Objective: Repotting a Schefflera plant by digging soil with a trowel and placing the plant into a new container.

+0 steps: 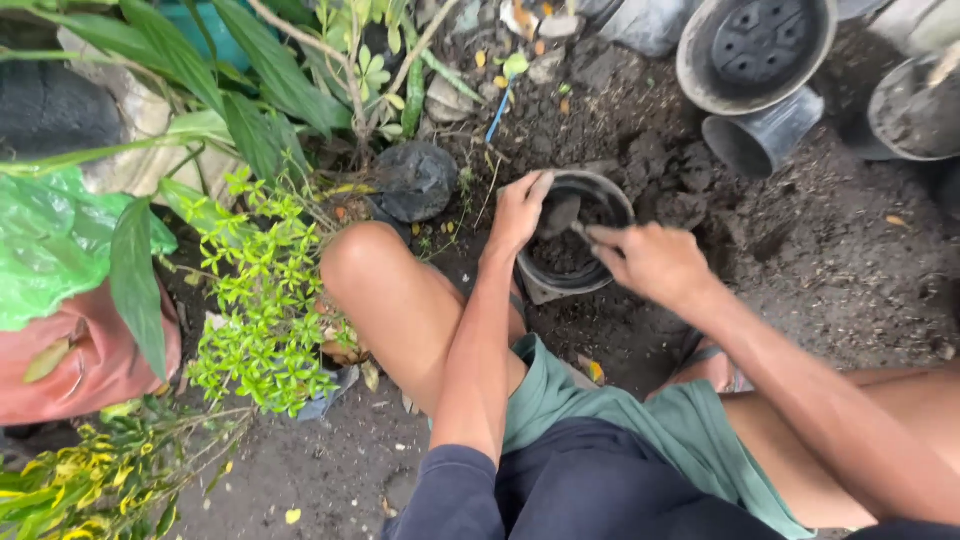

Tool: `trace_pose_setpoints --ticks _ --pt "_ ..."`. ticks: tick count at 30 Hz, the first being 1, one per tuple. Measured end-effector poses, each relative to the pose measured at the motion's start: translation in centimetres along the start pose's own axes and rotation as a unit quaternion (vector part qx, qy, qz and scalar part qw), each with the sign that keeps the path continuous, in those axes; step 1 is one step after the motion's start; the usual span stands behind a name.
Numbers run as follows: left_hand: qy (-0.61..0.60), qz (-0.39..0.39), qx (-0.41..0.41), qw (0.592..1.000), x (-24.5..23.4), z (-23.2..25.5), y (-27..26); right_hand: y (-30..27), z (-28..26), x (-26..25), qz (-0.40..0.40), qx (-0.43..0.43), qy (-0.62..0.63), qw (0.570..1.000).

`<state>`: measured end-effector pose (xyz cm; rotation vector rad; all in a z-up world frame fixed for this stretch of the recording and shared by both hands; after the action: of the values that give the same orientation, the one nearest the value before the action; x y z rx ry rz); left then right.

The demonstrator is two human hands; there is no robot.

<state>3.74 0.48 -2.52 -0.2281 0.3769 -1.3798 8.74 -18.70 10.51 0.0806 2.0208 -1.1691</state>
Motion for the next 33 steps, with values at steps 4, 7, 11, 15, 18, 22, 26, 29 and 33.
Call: trace_pose_setpoints --ticks 4,7,11,15,18,22,26,29,33 --pt "0.029 0.013 0.008 0.999 -0.2 -1.7 1.1 -1.9 1.3 3.1 0.011 -0.016 0.034 0.999" --pt "0.087 0.015 -0.012 0.996 -0.4 -2.8 0.2 -4.2 1.0 0.8 -0.013 -0.007 0.016 1.0" --pt "0.094 0.053 -0.014 0.994 -0.5 -1.2 -0.2 -5.8 2.0 -4.0 -0.009 0.015 -0.04 0.999" --pt "0.006 0.022 -0.007 1.0 0.3 0.7 -0.8 -3.4 1.3 -5.9 -0.019 0.0 -0.067 0.998" --pt "-0.014 0.01 0.042 0.999 0.8 1.2 -1.1 2.7 2.6 -3.0 -0.024 -0.011 -0.083 0.996" --pt "0.014 0.019 -0.003 1.0 0.2 0.6 -0.6 5.1 2.8 -0.7 -0.064 -0.001 -0.024 0.998" --pt "0.057 0.017 -0.01 0.998 0.8 -1.7 0.5 1.4 2.2 2.0 -0.03 0.004 0.059 0.998" --pt "0.067 0.039 -0.024 0.997 0.4 -1.6 0.9 -0.7 0.7 4.4 0.017 -0.018 0.064 0.998" --pt "0.134 0.083 -0.068 0.985 0.1 0.7 -1.3 -5.0 -0.6 2.3 0.048 -0.025 0.021 0.998"
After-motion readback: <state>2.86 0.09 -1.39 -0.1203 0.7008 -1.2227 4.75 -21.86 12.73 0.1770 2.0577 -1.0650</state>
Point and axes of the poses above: each hand's wrist, its own y-axis towards the middle knuckle, its own x-axis out of the palm, z = x × y, the point moved 4 cm from there along y, towards the middle knuckle, and after that the axes turned 13 degrees about -z, right-handed, at the moved point
